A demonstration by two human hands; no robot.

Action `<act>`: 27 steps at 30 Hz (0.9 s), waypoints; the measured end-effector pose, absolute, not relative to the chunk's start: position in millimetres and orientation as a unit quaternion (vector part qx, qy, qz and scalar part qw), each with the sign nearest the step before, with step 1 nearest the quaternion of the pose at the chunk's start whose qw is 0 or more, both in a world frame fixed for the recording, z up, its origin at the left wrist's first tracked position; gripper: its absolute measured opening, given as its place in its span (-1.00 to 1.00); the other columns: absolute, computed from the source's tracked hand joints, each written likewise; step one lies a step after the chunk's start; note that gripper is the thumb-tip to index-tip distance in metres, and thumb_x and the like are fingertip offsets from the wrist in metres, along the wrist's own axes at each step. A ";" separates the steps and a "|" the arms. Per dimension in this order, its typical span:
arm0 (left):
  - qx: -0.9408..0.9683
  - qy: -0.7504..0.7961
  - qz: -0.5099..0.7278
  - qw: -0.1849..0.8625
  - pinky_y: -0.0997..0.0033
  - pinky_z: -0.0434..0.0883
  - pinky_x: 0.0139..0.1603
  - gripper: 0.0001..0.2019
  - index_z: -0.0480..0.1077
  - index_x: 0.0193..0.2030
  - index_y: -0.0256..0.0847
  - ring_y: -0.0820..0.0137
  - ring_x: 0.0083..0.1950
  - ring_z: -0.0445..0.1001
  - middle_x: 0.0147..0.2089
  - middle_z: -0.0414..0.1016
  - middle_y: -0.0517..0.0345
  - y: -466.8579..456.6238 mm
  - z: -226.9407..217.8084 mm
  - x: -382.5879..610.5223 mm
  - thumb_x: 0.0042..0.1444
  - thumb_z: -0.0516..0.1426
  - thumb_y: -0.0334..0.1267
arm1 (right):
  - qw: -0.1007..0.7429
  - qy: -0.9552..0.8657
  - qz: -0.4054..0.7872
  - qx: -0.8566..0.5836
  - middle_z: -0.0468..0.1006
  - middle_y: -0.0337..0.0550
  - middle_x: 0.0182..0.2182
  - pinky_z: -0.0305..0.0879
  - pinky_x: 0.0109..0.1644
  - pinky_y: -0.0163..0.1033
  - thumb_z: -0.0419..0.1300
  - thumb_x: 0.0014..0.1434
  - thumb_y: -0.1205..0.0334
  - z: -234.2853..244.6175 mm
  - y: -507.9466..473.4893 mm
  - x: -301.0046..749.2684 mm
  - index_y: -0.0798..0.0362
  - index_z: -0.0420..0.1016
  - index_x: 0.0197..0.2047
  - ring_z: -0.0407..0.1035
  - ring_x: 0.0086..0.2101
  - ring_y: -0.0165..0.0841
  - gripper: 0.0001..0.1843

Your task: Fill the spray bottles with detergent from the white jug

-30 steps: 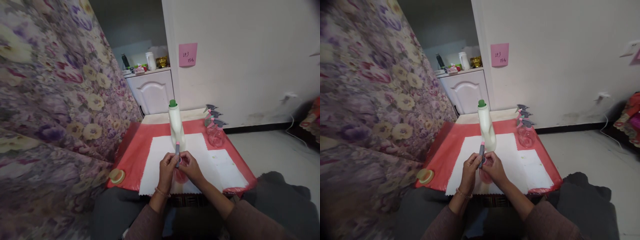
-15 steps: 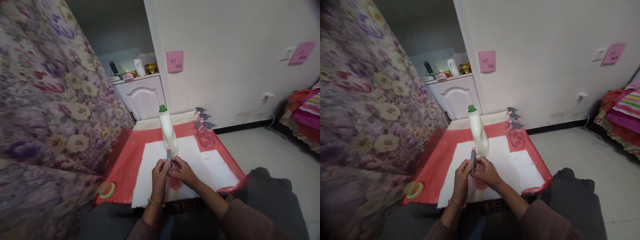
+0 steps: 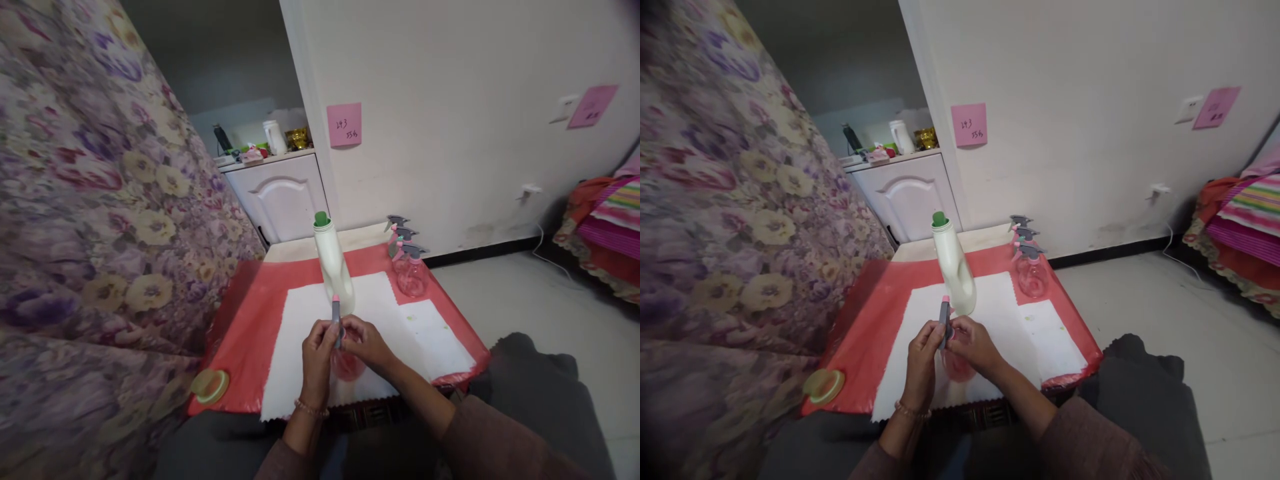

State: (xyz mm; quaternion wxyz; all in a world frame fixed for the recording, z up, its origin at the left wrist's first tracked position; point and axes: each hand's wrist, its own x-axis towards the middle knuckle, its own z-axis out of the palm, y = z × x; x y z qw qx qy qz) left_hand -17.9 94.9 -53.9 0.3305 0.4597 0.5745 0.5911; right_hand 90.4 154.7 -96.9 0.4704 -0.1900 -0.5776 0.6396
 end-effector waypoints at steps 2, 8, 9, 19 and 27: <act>0.464 0.576 0.589 0.326 0.46 0.29 -0.29 -0.74 0.45 -0.36 -0.19 0.37 -0.33 0.35 -0.42 0.41 0.24 94.7 -54.0 -18.1 0.14 0.17 -0.02 | 0.491 -0.563 0.631 -0.208 0.49 -0.23 -0.33 0.35 -0.08 -0.17 0.45 -0.12 0.08 -98.2 153.5 88.0 0.02 0.43 -0.34 0.42 -0.26 -0.27 -0.65; 0.466 0.583 0.585 0.318 0.45 0.30 -0.29 -0.72 0.45 -0.36 -0.18 0.35 -0.32 0.36 -0.42 0.42 0.23 92.9 -53.5 -18.5 0.13 0.17 0.01 | 0.498 -0.572 0.613 -0.221 0.50 -0.22 -0.29 0.38 -0.08 -0.16 0.47 -0.17 0.07 -101.4 153.8 85.0 0.00 0.43 -0.25 0.42 -0.23 -0.25 -0.56; 0.466 0.580 0.586 0.320 0.46 0.31 -0.29 -0.72 0.45 -0.35 -0.18 0.35 -0.31 0.36 -0.41 0.42 0.23 92.9 -53.4 -18.5 0.13 0.17 0.01 | 0.484 -0.587 0.613 -0.211 0.51 -0.20 -0.27 0.37 -0.06 -0.16 0.45 -0.13 0.05 -101.0 155.2 86.4 0.00 0.46 -0.23 0.42 -0.20 -0.24 -0.58; 0.471 0.587 0.585 0.302 0.46 0.30 -0.30 -0.72 0.46 -0.36 -0.19 0.37 -0.32 0.33 -0.40 0.37 0.23 94.3 -58.3 -19.2 0.14 0.17 0.00 | 0.522 -0.560 0.598 -0.236 0.49 -0.23 -0.33 0.36 -0.10 -0.17 0.43 -0.12 0.10 -98.5 146.7 80.3 -0.01 0.38 -0.29 0.41 -0.26 -0.26 -0.62; 0.465 0.585 0.599 0.288 0.44 0.30 -0.27 -0.72 0.44 -0.37 -0.20 0.38 -0.31 0.33 -0.38 0.35 0.23 93.4 -61.2 -16.4 0.16 0.15 -0.01 | 0.478 -0.592 0.624 -0.180 0.49 -0.20 -0.32 0.34 -0.08 -0.15 0.34 0.02 0.05 -102.0 153.3 88.2 0.02 0.46 -0.28 0.42 -0.23 -0.23 -0.72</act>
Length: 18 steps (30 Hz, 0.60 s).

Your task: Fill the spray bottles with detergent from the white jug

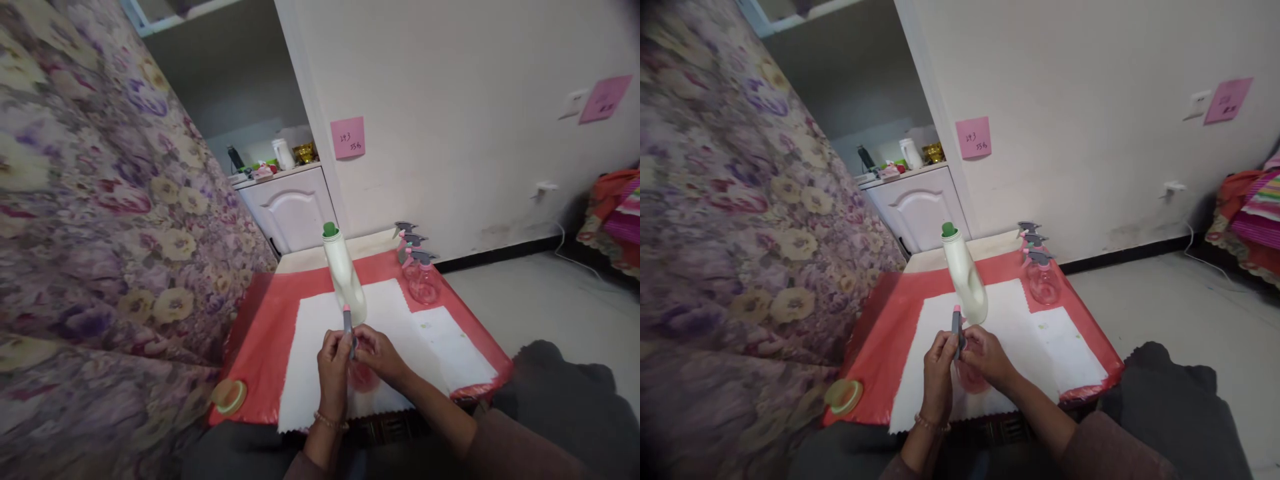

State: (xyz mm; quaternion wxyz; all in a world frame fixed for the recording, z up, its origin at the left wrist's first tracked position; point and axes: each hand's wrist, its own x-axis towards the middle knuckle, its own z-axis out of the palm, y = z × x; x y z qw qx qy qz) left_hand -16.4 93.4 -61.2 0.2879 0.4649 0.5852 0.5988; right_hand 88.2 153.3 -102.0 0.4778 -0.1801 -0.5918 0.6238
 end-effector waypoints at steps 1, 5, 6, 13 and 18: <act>0.466 0.586 0.598 0.286 0.44 0.30 -0.27 -0.72 0.44 -0.37 -0.20 0.38 -0.30 0.33 -0.38 0.35 0.23 93.2 -61.0 -16.0 0.16 0.15 -0.01 | 0.484 -0.586 0.623 -0.185 0.48 -0.22 -0.34 0.34 -0.10 -0.16 0.36 0.00 0.06 -102.6 152.1 86.7 0.01 0.45 -0.29 0.41 -0.25 -0.25 -0.72; 0.468 0.586 0.596 0.286 0.44 0.31 -0.27 -0.72 0.45 -0.37 -0.21 0.38 -0.29 0.34 -0.37 0.36 0.22 92.8 -61.2 -15.6 0.16 0.15 -0.02 | 0.508 -0.566 0.615 -0.207 0.48 -0.23 -0.34 0.34 -0.08 -0.18 0.38 -0.02 0.11 -103.4 147.1 81.5 0.02 0.42 -0.28 0.40 -0.24 -0.26 -0.71; 0.469 0.585 0.596 0.288 0.44 0.32 -0.26 -0.72 0.45 -0.36 -0.21 0.38 -0.29 0.35 -0.36 0.37 0.21 92.9 -61.7 -15.8 0.17 0.15 -0.02 | 0.506 -0.565 0.618 -0.205 0.49 -0.23 -0.33 0.34 -0.07 -0.18 0.38 -0.02 0.11 -103.5 146.9 81.3 0.02 0.42 -0.26 0.41 -0.23 -0.25 -0.70; 0.466 0.578 0.604 0.289 0.46 0.32 -0.26 -0.72 0.42 -0.38 -0.22 0.41 -0.31 0.32 -0.38 0.35 0.23 95.9 -67.3 -17.9 0.17 0.14 -0.03 | 0.498 -0.579 0.618 -0.188 0.49 -0.22 -0.32 0.34 -0.09 -0.19 0.35 0.02 0.11 -109.2 151.2 83.7 0.04 0.45 -0.27 0.41 -0.24 -0.27 -0.74; 0.467 0.584 0.597 0.289 0.46 0.32 -0.27 -0.71 0.41 -0.36 -0.21 0.40 -0.31 0.33 -0.38 0.36 0.23 96.0 -68.8 -18.7 0.16 0.14 0.00 | 0.517 -0.584 0.585 -0.223 0.47 -0.21 -0.32 0.35 -0.05 -0.15 0.30 0.06 0.13 -107.3 146.0 81.6 0.02 0.44 -0.27 0.41 -0.21 -0.25 -0.79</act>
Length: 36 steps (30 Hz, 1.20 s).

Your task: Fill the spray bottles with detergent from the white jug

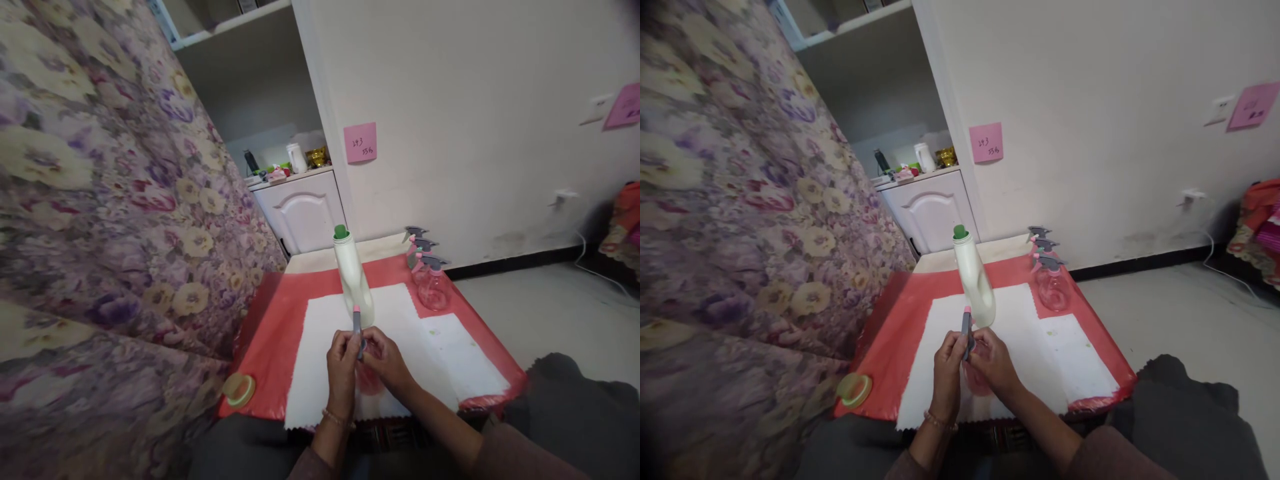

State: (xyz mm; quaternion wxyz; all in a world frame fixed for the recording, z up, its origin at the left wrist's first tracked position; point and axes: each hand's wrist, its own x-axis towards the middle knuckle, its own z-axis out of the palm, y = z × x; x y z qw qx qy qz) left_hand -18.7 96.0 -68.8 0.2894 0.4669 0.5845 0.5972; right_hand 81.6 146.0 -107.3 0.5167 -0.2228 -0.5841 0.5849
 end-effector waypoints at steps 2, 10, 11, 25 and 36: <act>0.474 0.587 0.592 0.285 0.45 0.33 -0.26 -0.69 0.41 -0.37 -0.20 0.38 -0.30 0.35 -0.39 0.36 0.23 95.6 -67.4 -19.1 0.16 0.13 0.01 | 0.503 -0.602 0.576 -0.230 0.49 -0.18 -0.25 0.35 0.02 -0.11 0.28 0.05 0.15 -108.1 143.9 83.2 0.02 0.43 -0.20 0.41 -0.14 -0.21 -0.76; 0.479 0.570 0.598 0.297 0.30 0.38 0.00 -0.55 0.51 -0.14 -0.22 0.27 -0.11 0.47 -0.15 0.54 0.04 88.4 -75.1 -27.6 0.26 -0.01 0.10 | 0.488 -0.643 0.504 -0.308 0.40 -0.04 0.03 0.26 0.22 0.04 0.36 -0.13 0.21 -147.5 133.6 99.4 -0.02 0.27 0.12 0.32 0.09 -0.09 -0.29; 0.475 0.571 0.599 0.299 0.28 0.37 0.04 -0.55 0.51 -0.12 -0.23 0.26 -0.08 0.47 -0.12 0.55 0.02 87.0 -79.2 -30.1 0.25 0.00 0.10 | 0.487 -0.645 0.495 -0.319 0.39 -0.03 0.02 0.28 0.20 0.04 0.36 -0.12 0.20 -151.9 131.8 101.2 -0.01 0.27 0.12 0.32 0.08 -0.09 -0.30; 0.476 0.596 0.570 0.305 0.14 0.36 0.15 -0.64 0.49 -0.11 -0.23 0.15 0.03 0.49 -0.05 0.58 -0.04 80.4 -101.5 -36.3 0.10 0.15 0.01 | 0.498 -0.755 0.346 -0.251 0.37 -0.02 0.09 0.23 0.25 0.02 0.02 0.32 0.14 -143.5 146.8 130.2 -0.08 0.34 0.24 0.27 0.13 -0.16 -0.56; 0.482 0.606 0.562 0.292 0.14 0.35 0.17 -0.65 0.46 -0.09 -0.22 0.16 0.06 0.49 -0.03 0.57 -0.04 81.9 -104.9 -35.3 0.11 0.14 -0.01 | 0.492 -0.730 0.373 -0.293 0.40 -0.03 0.06 0.34 0.15 -0.02 0.13 0.27 0.14 -143.7 140.3 129.7 -0.05 0.32 0.18 0.33 0.07 -0.18 -0.59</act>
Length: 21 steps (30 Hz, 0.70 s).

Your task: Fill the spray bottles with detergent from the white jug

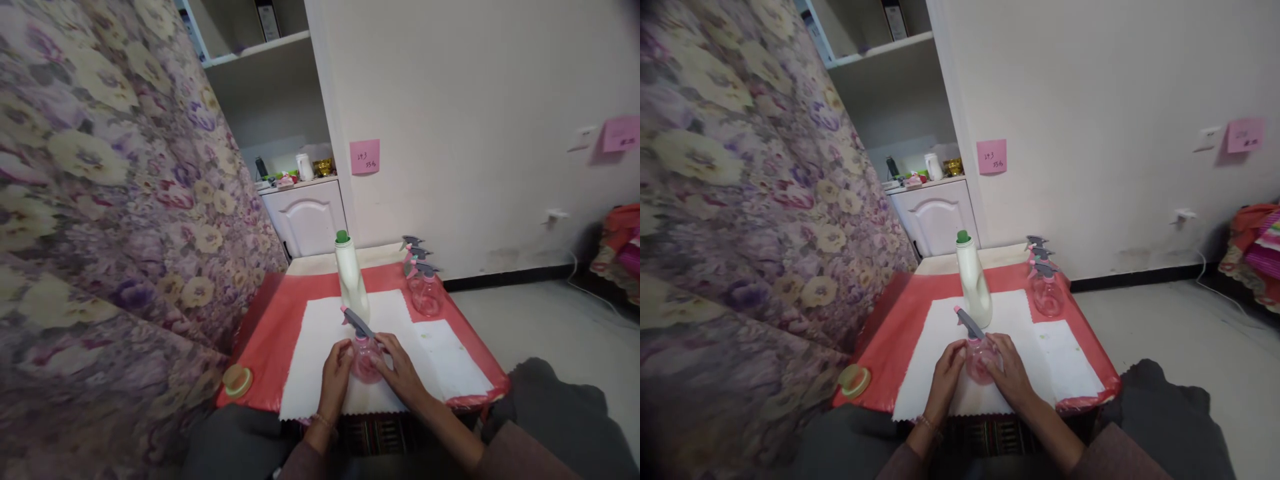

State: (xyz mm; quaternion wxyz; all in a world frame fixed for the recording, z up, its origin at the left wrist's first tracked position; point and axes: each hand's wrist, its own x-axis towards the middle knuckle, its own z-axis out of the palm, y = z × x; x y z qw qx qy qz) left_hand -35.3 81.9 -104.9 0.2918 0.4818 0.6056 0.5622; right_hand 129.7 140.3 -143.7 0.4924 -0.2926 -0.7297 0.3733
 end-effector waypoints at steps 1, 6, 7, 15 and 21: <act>0.484 0.603 0.562 0.293 0.15 0.35 0.19 -0.64 0.46 -0.06 -0.21 0.17 0.08 0.48 0.00 0.57 -0.03 82.3 -102.7 -34.1 0.13 0.13 -0.01 | 0.491 -0.730 0.375 -0.293 0.40 -0.03 0.06 0.34 0.15 -0.01 0.14 0.25 0.15 -143.7 139.7 129.4 -0.04 0.32 0.18 0.33 0.07 -0.17 -0.57; 0.504 0.569 0.565 0.320 0.15 0.32 0.24 -0.61 0.46 0.04 -0.18 0.19 0.14 0.46 0.09 0.55 0.00 88.0 -89.6 -25.5 0.20 0.09 0.00 | 0.492 -0.721 0.383 -0.301 0.41 -0.04 0.05 0.34 0.14 0.03 0.22 0.16 0.19 -142.0 140.7 126.3 -0.05 0.34 0.15 0.34 0.05 -0.14 -0.53; 0.507 0.562 0.567 0.326 0.15 0.32 0.23 -0.61 0.46 0.04 -0.18 0.18 0.14 0.46 0.09 0.55 -0.01 89.3 -87.9 -24.2 0.20 0.10 0.00 | 0.493 -0.719 0.384 -0.303 0.41 -0.05 0.04 0.34 0.15 0.04 0.23 0.14 0.19 -141.3 141.1 125.8 -0.05 0.34 0.15 0.34 0.04 -0.14 -0.51; 0.491 0.571 0.561 0.343 0.09 0.22 0.35 -0.58 0.46 0.07 -0.18 0.17 0.23 0.40 0.16 0.51 -0.01 87.7 -111.5 -35.9 0.21 0.09 0.04 | 0.476 -0.714 0.406 -0.313 0.37 -0.05 0.05 0.26 0.21 0.13 0.29 0.01 0.30 -146.6 140.9 119.7 -0.09 0.27 0.19 0.30 0.08 -0.11 -0.34; 0.468 0.559 0.544 0.414 0.04 0.11 0.43 -0.50 0.40 0.18 -0.20 0.16 0.33 0.31 0.29 0.40 -0.06 86.7 -124.1 -43.4 0.24 0.06 0.07 | 0.483 -0.703 0.388 -0.350 0.37 0.01 0.08 0.22 0.24 0.14 0.37 -0.12 0.31 -160.1 137.3 105.7 -0.05 0.11 0.29 0.29 0.10 -0.06 -0.08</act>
